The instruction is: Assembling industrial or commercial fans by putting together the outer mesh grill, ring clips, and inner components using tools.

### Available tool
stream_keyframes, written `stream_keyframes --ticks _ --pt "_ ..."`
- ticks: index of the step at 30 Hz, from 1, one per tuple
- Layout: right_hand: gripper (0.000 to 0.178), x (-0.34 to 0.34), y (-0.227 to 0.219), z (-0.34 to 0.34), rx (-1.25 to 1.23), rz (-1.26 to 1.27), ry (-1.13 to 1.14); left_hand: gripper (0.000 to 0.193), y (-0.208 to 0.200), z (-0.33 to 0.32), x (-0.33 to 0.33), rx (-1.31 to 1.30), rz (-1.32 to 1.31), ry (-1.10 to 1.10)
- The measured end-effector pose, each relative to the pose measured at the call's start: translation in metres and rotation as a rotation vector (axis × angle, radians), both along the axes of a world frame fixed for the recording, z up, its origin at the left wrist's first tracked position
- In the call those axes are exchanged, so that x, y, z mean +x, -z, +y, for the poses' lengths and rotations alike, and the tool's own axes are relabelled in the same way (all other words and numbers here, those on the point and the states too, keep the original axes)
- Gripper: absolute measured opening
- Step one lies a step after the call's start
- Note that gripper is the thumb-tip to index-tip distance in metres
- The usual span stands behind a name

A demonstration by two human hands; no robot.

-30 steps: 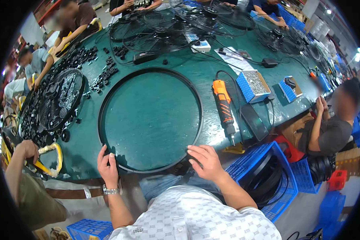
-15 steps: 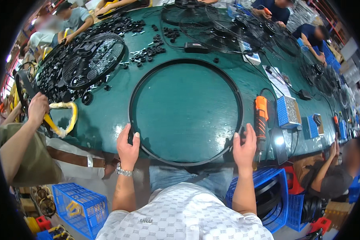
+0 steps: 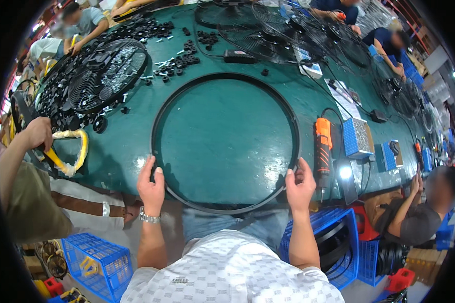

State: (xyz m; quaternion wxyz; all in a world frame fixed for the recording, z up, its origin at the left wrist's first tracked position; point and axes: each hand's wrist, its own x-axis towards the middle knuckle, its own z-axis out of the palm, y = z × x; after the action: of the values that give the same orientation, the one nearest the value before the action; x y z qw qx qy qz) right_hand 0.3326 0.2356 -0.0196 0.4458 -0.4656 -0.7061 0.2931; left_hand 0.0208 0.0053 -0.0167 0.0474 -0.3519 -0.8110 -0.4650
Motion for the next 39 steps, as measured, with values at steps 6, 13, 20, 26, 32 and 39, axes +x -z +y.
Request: stream_keyframes --ticks 6,13,20,26,32,39 --pt "0.041 0.01 -0.002 -0.022 0.146 -0.132 -0.036 0.038 -0.001 0.006 0.003 0.019 -0.1 -0.008" --pt "0.032 0.007 -0.002 -0.024 0.085 -0.11 -0.011 0.04 0.007 0.001 -0.005 0.223 -0.21 -0.12" --pt "0.026 0.008 0.0 -0.023 0.171 -0.106 -0.039 0.033 0.0 -0.009 -0.025 0.132 -0.295 -0.071" --pt "0.018 0.012 0.001 -0.018 0.188 -0.049 -0.064 0.037 -0.014 0.011 -0.034 -0.137 -0.163 -0.064" --pt "0.018 0.024 -0.006 -0.008 0.028 0.023 -0.083 0.037 -0.015 0.03 -0.067 -0.17 -0.149 0.016" --pt "0.024 0.006 -0.01 0.017 0.114 -0.046 -0.111 0.036 -0.007 0.045 -0.098 -0.219 -0.061 0.076"
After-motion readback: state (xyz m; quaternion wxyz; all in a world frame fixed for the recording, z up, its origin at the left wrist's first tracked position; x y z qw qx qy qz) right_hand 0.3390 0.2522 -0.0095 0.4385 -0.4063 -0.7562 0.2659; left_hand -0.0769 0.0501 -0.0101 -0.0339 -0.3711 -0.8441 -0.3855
